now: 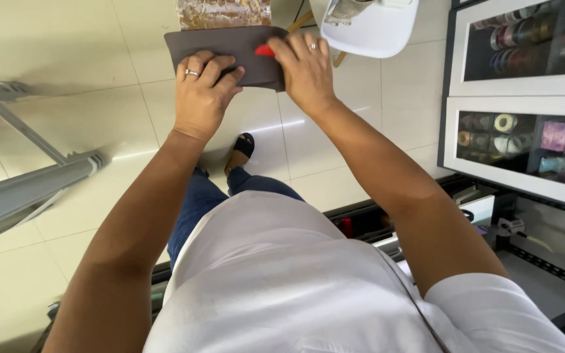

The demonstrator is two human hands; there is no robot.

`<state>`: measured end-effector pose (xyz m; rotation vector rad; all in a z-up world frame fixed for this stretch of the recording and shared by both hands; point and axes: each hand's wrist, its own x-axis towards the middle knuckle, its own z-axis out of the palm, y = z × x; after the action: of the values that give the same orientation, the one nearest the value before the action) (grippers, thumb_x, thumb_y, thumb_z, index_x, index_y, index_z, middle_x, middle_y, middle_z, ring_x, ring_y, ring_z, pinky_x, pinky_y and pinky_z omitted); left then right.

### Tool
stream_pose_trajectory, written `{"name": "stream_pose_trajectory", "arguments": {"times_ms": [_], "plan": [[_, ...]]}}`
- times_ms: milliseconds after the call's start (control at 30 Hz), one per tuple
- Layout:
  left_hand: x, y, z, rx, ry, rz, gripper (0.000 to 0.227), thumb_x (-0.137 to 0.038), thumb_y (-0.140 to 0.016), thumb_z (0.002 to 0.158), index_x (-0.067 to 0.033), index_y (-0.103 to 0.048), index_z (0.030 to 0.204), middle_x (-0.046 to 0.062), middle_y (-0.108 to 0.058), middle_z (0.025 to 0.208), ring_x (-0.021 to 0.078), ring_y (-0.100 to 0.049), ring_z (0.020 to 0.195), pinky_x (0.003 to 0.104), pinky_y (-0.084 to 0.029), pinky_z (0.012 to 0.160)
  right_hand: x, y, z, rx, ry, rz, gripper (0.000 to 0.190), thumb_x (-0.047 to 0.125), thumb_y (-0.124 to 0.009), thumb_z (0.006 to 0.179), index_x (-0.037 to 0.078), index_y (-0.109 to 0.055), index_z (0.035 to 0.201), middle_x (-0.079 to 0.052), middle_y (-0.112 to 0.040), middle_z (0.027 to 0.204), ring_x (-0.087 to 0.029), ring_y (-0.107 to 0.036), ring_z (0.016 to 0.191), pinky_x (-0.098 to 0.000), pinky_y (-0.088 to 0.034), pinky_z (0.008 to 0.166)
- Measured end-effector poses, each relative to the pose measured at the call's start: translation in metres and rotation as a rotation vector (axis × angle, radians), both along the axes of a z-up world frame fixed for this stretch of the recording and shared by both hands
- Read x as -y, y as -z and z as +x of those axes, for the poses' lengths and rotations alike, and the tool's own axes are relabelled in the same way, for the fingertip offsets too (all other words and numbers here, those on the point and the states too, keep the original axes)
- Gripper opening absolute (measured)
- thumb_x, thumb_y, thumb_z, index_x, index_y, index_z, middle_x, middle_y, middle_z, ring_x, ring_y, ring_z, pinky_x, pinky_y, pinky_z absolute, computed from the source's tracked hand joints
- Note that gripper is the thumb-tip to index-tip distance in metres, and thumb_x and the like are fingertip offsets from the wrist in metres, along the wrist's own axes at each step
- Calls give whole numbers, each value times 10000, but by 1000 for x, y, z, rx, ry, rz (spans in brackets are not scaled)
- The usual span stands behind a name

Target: Applying and smoothing adhesive on a brown material using a scraper and a roller

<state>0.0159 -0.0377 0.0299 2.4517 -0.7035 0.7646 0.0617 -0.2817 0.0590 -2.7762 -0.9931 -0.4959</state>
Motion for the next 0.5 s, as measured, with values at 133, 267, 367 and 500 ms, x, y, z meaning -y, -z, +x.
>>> {"name": "stream_pose_trajectory", "arguments": {"times_ms": [133, 267, 367, 500], "plan": [[1, -4, -4, -5, 21, -12, 385, -233, -981, 808, -132, -776, 1118, 29, -679, 1229, 285, -558, 1114, 431, -439, 843, 5, -3, 7, -94, 6, 79, 260, 70, -580, 1019, 133, -637, 1265, -95, -546, 1028, -342, -503, 951, -474, -374, 830], [2, 1, -8, -32, 6, -12, 374, -206, -982, 811, -150, -779, 1120, 18, -670, 1237, 284, -548, 1141, 442, -449, 875, 14, -8, -31, -72, -116, 41, 370, -35, -528, 960, 172, -690, 1221, -26, -571, 1020, -266, -509, 926, -414, -357, 769], [0, -5, -2, -3, 25, -15, 454, -242, -1011, 758, -134, -799, 1144, 15, -678, 1226, 276, -547, 1112, 426, -461, 852, 2, -5, 4, -41, -42, 34, 289, 89, -506, 1024, 174, -635, 1268, -94, -564, 1087, -343, -518, 994, -457, -382, 831], [-5, -3, -4, -63, 26, -63, 391, -229, -945, 870, -81, -779, 1191, 54, -669, 1280, 305, -541, 1149, 459, -488, 902, 1, -21, 19, -21, -121, 55, 165, 99, -563, 1039, 132, -649, 1175, -49, -527, 938, -296, -488, 859, -416, -360, 737]]}}
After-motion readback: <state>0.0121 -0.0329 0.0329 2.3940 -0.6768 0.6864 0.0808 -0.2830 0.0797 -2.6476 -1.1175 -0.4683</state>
